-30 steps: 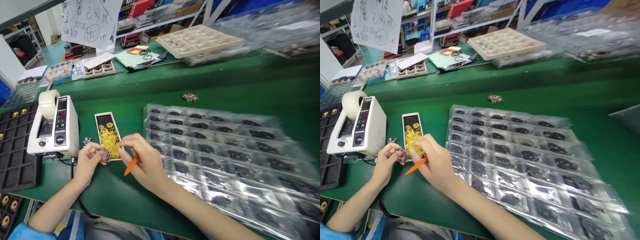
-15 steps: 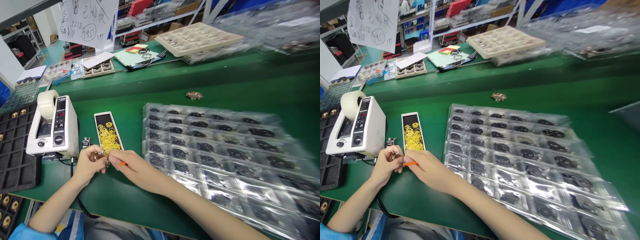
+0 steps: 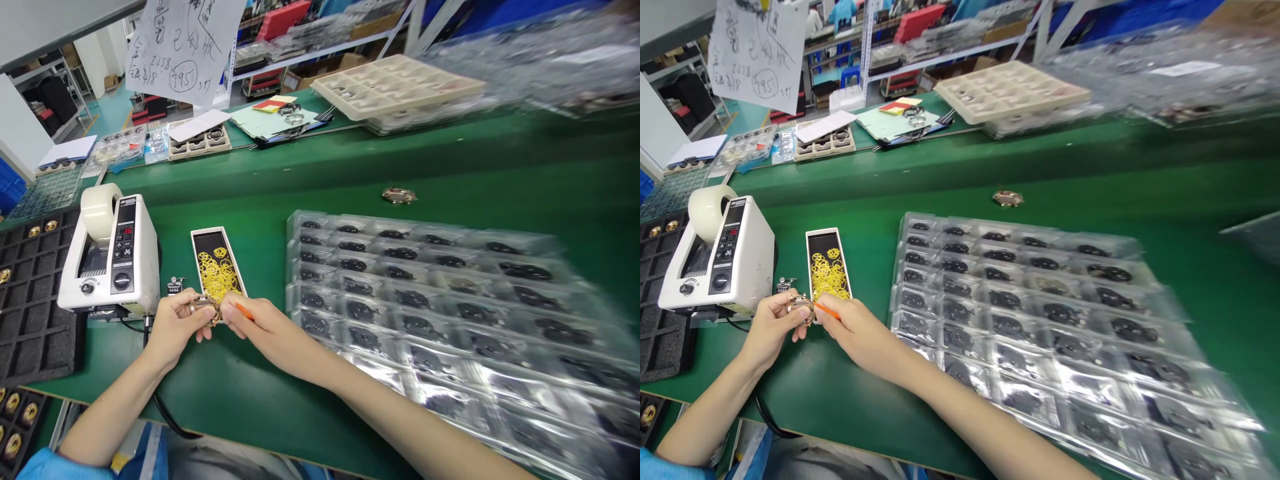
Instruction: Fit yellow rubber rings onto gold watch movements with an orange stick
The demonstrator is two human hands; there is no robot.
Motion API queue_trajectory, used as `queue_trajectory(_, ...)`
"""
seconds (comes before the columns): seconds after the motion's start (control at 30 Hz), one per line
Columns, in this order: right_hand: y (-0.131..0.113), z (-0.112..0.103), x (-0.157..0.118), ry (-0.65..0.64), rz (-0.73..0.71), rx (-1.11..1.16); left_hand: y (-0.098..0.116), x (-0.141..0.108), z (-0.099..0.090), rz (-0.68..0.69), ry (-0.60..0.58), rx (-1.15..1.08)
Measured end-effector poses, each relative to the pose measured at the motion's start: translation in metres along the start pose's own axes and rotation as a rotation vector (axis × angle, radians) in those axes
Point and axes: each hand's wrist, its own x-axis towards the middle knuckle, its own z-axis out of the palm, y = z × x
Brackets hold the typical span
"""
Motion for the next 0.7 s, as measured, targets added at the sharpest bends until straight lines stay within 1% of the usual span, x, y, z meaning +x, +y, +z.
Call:
queue_trajectory(0.07,0.002,0.003,0.001,0.043,0.106,0.101,-0.002,-0.001,0.001,0.123,0.044,0.143)
queue_trajectory(0.13,0.002,0.004,0.002,0.058,0.232,0.229,-0.007,-0.001,0.000,0.314,0.099,0.344)
queue_trajectory(0.2,-0.001,0.005,0.002,0.051,0.327,0.379,-0.015,-0.001,-0.002,0.532,0.144,0.558)
queue_trajectory(0.27,-0.004,0.008,0.002,0.058,0.368,0.542,-0.024,-0.001,-0.005,0.713,0.179,0.767)
queue_trajectory(0.3,-0.006,0.010,0.001,0.066,0.376,0.619,-0.027,0.000,-0.005,0.774,0.197,0.861)
queue_trajectory(0.37,-0.008,0.014,0.000,0.084,0.381,0.729,-0.032,-0.002,-0.004,0.826,0.233,0.993)
queue_trajectory(0.43,-0.010,0.017,-0.001,0.105,0.374,0.760,-0.033,-0.007,0.001,0.798,0.260,0.996)
queue_trajectory(0.5,-0.011,0.017,-0.002,0.152,0.355,0.701,-0.031,-0.018,0.003,0.693,0.305,0.842)
queue_trajectory(0.53,-0.011,0.015,-0.002,0.190,0.338,0.636,-0.031,-0.025,0.002,0.600,0.344,0.708)
queue_trajectory(0.6,-0.011,0.011,-0.002,0.280,0.298,0.465,-0.030,-0.042,-0.007,0.355,0.450,0.347)
queue_trajectory(0.67,-0.009,0.007,-0.003,0.343,0.270,0.321,-0.030,-0.057,-0.025,0.139,0.564,-0.022)
queue_trajectory(0.7,-0.008,0.005,-0.003,0.354,0.264,0.280,-0.030,-0.063,-0.036,0.089,0.617,-0.154)
